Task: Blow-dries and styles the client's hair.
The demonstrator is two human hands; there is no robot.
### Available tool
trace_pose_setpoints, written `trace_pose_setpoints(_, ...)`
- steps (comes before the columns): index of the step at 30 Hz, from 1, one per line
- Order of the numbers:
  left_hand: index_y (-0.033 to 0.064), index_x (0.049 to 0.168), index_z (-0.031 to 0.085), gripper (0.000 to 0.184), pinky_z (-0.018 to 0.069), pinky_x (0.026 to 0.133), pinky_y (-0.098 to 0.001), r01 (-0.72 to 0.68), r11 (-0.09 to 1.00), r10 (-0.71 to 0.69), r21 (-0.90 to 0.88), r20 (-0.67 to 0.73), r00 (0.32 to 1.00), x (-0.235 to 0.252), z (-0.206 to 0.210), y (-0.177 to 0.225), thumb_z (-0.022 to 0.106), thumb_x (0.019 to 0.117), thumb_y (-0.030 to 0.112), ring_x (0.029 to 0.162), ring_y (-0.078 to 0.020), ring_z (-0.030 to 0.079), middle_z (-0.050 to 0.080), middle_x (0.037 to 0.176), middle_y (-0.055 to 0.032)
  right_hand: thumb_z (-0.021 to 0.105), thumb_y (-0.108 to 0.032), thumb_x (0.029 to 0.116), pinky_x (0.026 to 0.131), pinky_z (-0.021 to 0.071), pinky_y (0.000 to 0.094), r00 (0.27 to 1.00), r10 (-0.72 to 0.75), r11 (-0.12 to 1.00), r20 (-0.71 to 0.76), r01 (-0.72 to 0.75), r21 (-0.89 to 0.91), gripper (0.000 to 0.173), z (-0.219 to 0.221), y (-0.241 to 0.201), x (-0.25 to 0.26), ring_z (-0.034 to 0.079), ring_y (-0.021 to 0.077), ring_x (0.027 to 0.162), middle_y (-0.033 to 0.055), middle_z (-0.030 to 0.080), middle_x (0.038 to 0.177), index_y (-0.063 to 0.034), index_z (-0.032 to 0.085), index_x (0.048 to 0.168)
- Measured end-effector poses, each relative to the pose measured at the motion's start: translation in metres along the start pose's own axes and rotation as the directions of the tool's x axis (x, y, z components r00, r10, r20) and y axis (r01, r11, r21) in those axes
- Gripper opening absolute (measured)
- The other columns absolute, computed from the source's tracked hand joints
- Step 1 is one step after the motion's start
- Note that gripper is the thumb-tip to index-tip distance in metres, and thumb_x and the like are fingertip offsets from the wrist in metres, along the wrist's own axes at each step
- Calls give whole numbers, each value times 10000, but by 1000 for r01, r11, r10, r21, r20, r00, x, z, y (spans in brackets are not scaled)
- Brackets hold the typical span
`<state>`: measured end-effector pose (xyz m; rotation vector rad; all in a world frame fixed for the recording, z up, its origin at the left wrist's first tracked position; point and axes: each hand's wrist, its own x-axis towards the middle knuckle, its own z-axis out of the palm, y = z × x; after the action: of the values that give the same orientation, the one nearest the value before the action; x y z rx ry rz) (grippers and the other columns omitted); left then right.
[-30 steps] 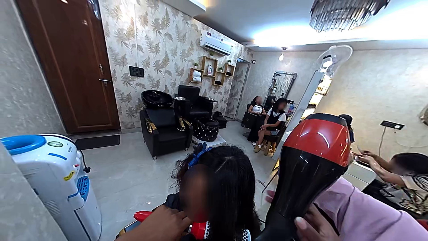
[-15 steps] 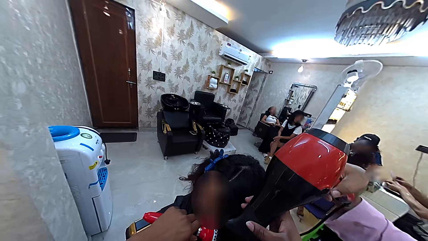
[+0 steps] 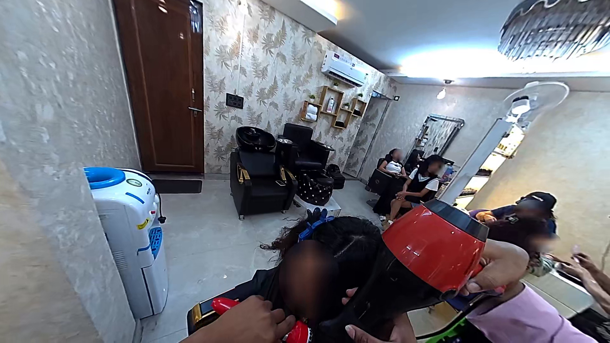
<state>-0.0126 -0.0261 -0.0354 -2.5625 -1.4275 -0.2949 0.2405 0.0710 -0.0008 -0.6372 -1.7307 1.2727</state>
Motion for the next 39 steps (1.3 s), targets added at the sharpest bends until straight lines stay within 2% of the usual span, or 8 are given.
trace_pose_setpoints(7,-29,1129,704,242,537,530,-459,-18,1000,19,20,-39,999,-5,10,6,632,952,120,635,-351,691,693,779,-168,752,135,710,976,576,313,1000,5,999,-18,-4,51,705,1,6,-10,700,170,1098,173,689,1162,128,372,1304)
trace_pose_setpoints(12,-40,1136,697,243,534,527,-464,-21,1000,21,10,-25,999,-9,14,10,625,952,101,629,-357,686,686,774,-175,681,29,857,1000,558,318,999,-21,996,43,17,82,588,-6,8,-15,690,152,1106,143,682,1169,120,326,1317)
trace_pose_setpoints(15,-58,1159,687,258,548,552,-495,-15,999,15,-39,9,1000,-11,15,14,628,954,87,656,-383,699,701,806,-200,617,40,885,1010,550,321,999,-30,996,34,27,81,518,-6,10,-18,689,150,1106,144,691,1155,138,341,1313)
trace_pose_setpoints(22,-53,1150,692,258,547,537,-471,-44,999,44,-29,-4,999,-13,24,16,631,941,86,630,-362,694,695,780,-181,663,53,836,1007,538,295,1000,-22,998,-2,22,62,515,-5,12,-22,669,129,1124,152,684,1180,149,412,1275)
trace_pose_setpoints(27,-43,1122,701,247,538,521,-451,-46,999,46,3,-51,998,-14,26,18,625,939,103,615,-345,688,687,758,-166,717,39,829,931,536,176,998,31,1000,-53,-31,3,518,-1,3,-31,642,6,1076,119,666,1158,173,455,1256)
trace_pose_setpoints(34,-45,1145,695,253,543,538,-456,-40,999,39,-15,-19,999,-18,31,23,621,939,84,621,-352,688,689,767,-171,706,34,838,887,537,158,997,36,999,-74,-37,-9,466,2,3,-37,630,-18,1029,80,644,1101,159,459,1212)
trace_pose_setpoints(37,-40,1167,692,255,553,575,-482,-21,999,22,-34,20,1000,-19,33,27,607,958,79,665,-373,699,703,807,-183,704,33,836,892,536,155,997,12,1000,-79,-13,-15,466,1,5,-38,629,-21,1028,87,640,1100,170,456,1207)
trace_pose_setpoints(39,-35,1159,695,258,548,556,-472,-12,1000,12,-18,-7,1000,-19,36,27,618,941,77,651,-364,695,700,796,-175,702,31,838,895,533,156,997,10,1000,-79,-12,-26,463,0,4,-40,630,-17,1029,95,643,1098,174,460,1206)
